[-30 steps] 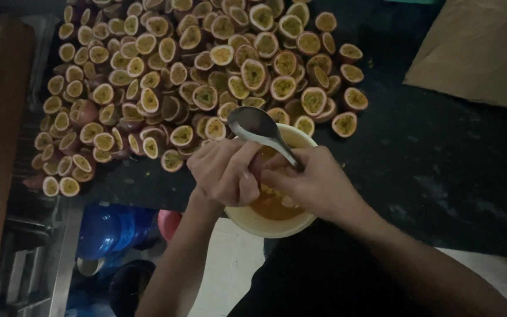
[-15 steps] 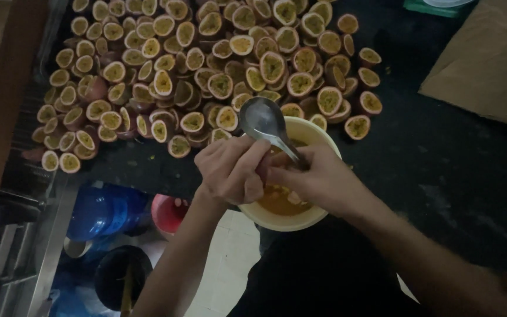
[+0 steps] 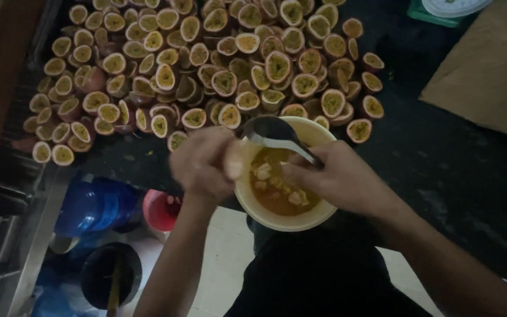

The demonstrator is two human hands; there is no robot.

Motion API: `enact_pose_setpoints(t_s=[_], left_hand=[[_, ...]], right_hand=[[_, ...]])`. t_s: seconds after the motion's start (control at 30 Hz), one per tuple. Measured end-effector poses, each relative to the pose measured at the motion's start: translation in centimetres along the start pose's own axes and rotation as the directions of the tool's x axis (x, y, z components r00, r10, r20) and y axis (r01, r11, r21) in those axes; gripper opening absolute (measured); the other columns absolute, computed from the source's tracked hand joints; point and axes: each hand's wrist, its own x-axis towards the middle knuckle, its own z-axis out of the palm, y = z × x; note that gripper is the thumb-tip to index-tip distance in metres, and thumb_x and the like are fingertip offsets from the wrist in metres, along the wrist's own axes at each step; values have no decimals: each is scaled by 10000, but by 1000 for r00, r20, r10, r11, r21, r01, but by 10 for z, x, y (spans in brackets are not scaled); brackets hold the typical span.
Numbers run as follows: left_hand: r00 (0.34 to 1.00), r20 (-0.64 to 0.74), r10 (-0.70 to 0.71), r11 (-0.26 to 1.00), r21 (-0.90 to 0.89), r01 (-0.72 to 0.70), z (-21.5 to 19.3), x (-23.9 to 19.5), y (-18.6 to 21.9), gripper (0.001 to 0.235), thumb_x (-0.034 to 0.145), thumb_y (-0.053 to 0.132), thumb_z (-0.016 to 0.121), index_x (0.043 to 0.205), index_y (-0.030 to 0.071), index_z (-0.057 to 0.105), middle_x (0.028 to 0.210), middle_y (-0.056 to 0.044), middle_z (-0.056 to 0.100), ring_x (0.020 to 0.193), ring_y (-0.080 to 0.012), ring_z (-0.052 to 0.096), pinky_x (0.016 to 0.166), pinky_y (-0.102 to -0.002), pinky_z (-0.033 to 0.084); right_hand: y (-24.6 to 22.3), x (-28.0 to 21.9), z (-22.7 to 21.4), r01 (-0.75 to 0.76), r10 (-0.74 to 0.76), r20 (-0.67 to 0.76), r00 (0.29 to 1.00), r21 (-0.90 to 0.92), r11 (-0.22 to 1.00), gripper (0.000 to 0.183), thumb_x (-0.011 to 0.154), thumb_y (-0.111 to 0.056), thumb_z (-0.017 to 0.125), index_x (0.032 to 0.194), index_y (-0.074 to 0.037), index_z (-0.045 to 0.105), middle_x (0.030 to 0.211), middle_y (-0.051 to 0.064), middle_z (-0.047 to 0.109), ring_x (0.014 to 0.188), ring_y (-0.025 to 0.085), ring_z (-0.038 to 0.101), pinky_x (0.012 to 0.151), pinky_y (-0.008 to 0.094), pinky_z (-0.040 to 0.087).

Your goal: Scooping pulp from halved passion fruits into a plastic bowl using a spoon on a kitchen counter.

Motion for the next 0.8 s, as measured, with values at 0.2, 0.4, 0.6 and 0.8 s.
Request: enact_pose_setpoints(t_s=[0.2,0.4,0.6,0.8], left_hand=[[622,-405,-669,710,-105,696,-69,-5,-21,595,1091,412,250,983,40,702,983,-160,686,926,-252,669,918,-321,543],[455,-463,-761,531,-41,847,-169,-111,-85,428,1110,386,344,1090,87,649,958,-67,666,868,-164,644,788,-275,541],[296,-289,-911,188,348,918,-224,-189,-106,523,1076,505,266,1154,145,637,1015,-111,764,879,-257,777,816,-355,612],[470,-377,-798,239,519,821,-232,-219,-145,621,1070,529,325,1527,129,458,1494,-218,551,1374,-425,509,1046,-572,448]], right_hand=[[-15,9,4,113,-107,39,994,-464,879,356,861,-219,726,1143,-2,753,825,339,739,805,595,646,680,664,553],[48,27,17,-145,35,-149,988,-846,514,386,947,-581,545,906,-262,757,847,108,764,851,373,734,705,481,550],[38,26,25,-141,21,-154,988,-832,537,465,950,-471,583,1405,-423,665,982,66,813,990,359,755,864,440,562],[-7,5,41,-453,288,-350,891,-719,528,482,1022,-630,488,1373,-374,698,1155,129,805,1142,416,713,925,475,527]])
